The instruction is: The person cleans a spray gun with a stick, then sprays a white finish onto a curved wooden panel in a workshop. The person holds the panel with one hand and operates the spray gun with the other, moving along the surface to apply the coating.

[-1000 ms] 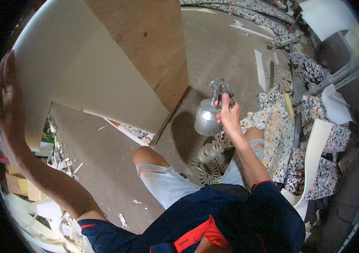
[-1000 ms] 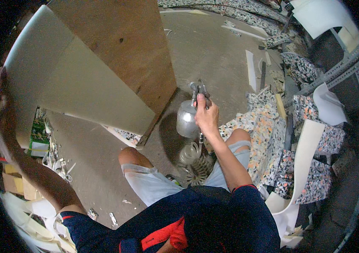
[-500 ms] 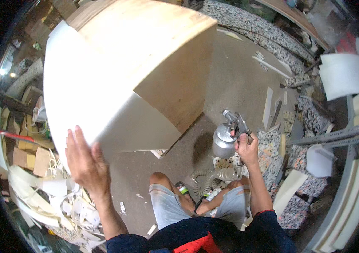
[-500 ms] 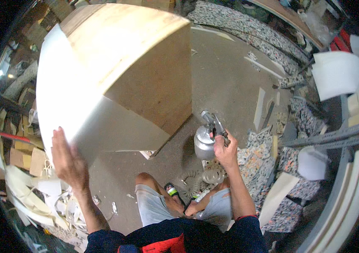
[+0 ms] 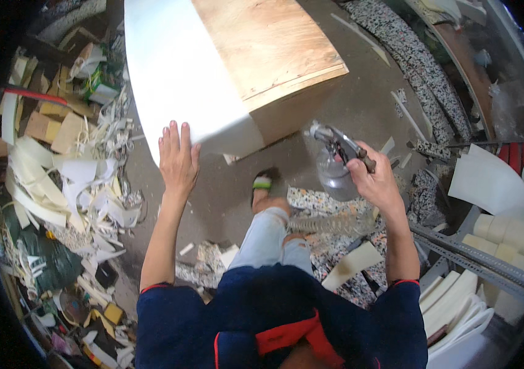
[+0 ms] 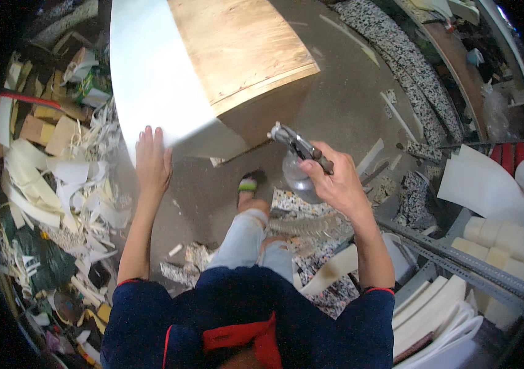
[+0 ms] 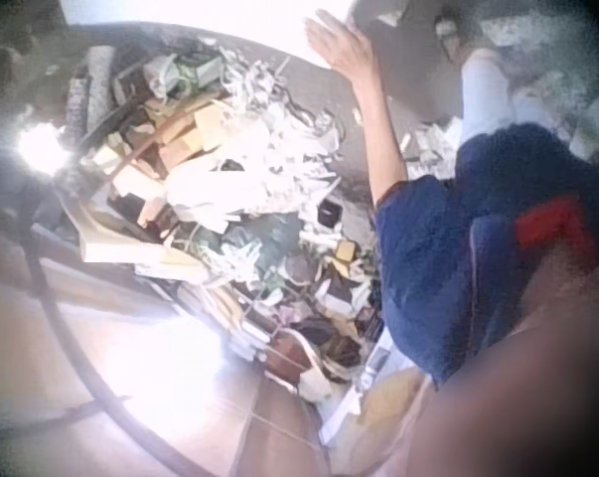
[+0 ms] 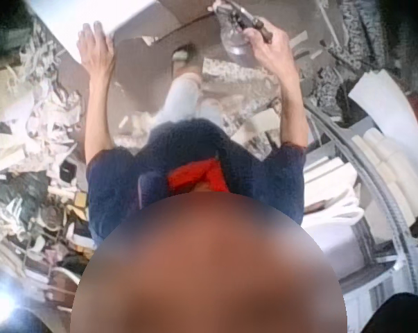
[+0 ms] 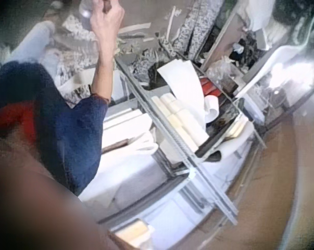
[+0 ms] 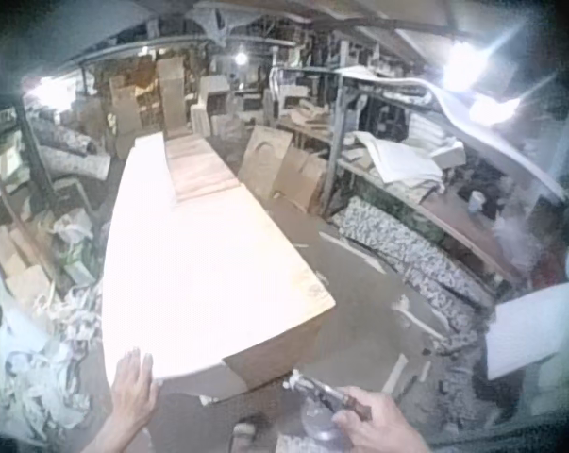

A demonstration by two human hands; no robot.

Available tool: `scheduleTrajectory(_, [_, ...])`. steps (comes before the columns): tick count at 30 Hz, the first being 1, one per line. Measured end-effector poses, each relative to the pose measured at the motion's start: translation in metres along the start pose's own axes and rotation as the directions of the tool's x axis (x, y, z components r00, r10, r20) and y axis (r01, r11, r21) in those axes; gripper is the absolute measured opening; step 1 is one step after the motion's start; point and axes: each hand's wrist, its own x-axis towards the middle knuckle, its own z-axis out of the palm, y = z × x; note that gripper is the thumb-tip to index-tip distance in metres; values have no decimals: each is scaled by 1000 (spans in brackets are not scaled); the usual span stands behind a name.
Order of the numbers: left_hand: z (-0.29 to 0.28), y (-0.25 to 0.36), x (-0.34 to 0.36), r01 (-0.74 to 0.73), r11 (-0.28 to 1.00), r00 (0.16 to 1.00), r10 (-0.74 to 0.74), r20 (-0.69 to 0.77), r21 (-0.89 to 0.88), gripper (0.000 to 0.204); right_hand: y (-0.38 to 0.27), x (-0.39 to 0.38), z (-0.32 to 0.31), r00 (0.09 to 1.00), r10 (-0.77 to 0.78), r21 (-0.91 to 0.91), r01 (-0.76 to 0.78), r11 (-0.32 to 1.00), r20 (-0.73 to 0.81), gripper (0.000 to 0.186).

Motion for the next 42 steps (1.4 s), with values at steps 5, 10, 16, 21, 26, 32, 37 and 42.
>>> scheduleTrajectory(5, [-7,5,2,95,995,989,-93,115,-7,50,-19,34,7,997,-31,21,30,999,72,52])
scheduleTrajectory(10, [-14,18,6,191,979,974,-181,137,-65,48,-8,82,-4,983,46,153,-73,985,176,54])
scheduleTrajectory(16, [-18,36,16,319,948,928,-311,204,-9,48,-4,128,-87,969,52,74,-72,995,240,67])
scheduleTrajectory(21, [-19,56,27,459,889,868,-446,217,-7,49,13,170,-163,954,-29,-1,30,1000,297,79])
scheduleTrajectory(26, [-19,87,48,616,782,749,-618,237,94,48,43,212,-231,875,-185,31,192,981,448,79])
scheduleTrajectory(32, [8,211,17,834,551,552,-834,-1,39,49,93,274,-280,678,-321,142,307,941,662,73])
scheduleTrajectory(37, [75,464,-56,992,1,40,-953,301,-130,61,103,301,-295,528,-413,230,378,897,742,65])
scheduleTrajectory(42, [72,648,-95,952,-278,-292,-691,661,130,57,91,331,-298,393,-429,259,416,872,814,49])
